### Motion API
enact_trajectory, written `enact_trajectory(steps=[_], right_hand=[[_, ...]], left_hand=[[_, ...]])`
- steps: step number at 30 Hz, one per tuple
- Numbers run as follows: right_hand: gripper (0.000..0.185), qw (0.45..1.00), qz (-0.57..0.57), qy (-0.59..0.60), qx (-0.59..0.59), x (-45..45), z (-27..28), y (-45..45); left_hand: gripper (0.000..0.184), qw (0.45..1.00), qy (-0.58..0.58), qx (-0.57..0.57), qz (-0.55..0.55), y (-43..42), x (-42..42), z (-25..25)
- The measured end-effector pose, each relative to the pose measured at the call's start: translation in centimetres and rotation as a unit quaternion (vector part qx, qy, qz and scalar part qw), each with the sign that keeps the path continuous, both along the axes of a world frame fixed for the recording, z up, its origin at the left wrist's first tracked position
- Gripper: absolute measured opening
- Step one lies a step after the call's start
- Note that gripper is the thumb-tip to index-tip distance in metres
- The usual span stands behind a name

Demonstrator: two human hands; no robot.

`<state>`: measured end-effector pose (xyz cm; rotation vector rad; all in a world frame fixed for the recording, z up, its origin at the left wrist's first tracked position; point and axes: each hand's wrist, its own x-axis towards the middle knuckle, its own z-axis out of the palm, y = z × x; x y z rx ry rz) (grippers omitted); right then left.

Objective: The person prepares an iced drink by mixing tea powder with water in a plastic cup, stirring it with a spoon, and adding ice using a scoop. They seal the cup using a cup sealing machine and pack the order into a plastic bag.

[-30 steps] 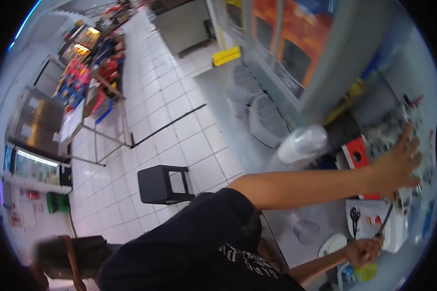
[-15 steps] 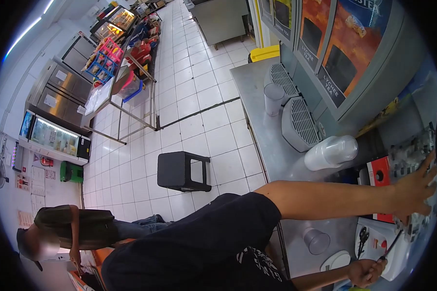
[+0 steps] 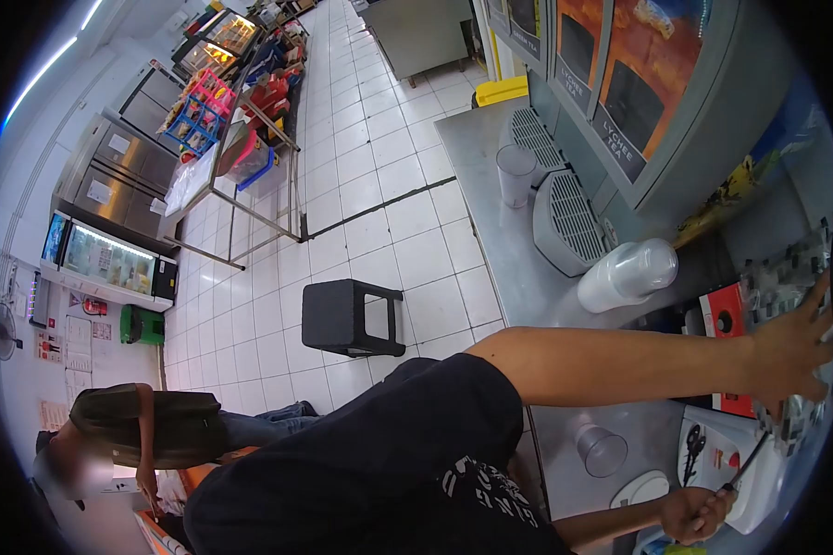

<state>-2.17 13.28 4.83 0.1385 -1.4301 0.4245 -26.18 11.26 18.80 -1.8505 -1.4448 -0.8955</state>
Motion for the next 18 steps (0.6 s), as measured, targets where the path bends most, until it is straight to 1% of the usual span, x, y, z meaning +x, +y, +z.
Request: enact_trajectory(steps=[5,11,13,18], right_hand=[[0.027,1.000,0.004,-0.003,-0.002,0.0,0.2,0.0],[0.027,1.000,-0.006,0.013,-0.017,0.0,0.0,0.0],[0.026,1.000,-0.007,0.006,0.009,-0.6,0.5,-0.3],[0.025,1.000,-0.001,-0.003,-0.008,0.0,0.4,0.1]], left_hand=[[0.051,0.999,0.003,0.028,0.015,0.1,0.1,-0.2],[0.050,1.000,0.004,-0.003,0.005,-0.2,-0.1,0.0],[0.051,1.000,0.001,-0.009,0.001,-0.1,0.0,0.0],[0.052,1.000,-0.007,0.023,0.003,-0.2,-0.1,0.0]])
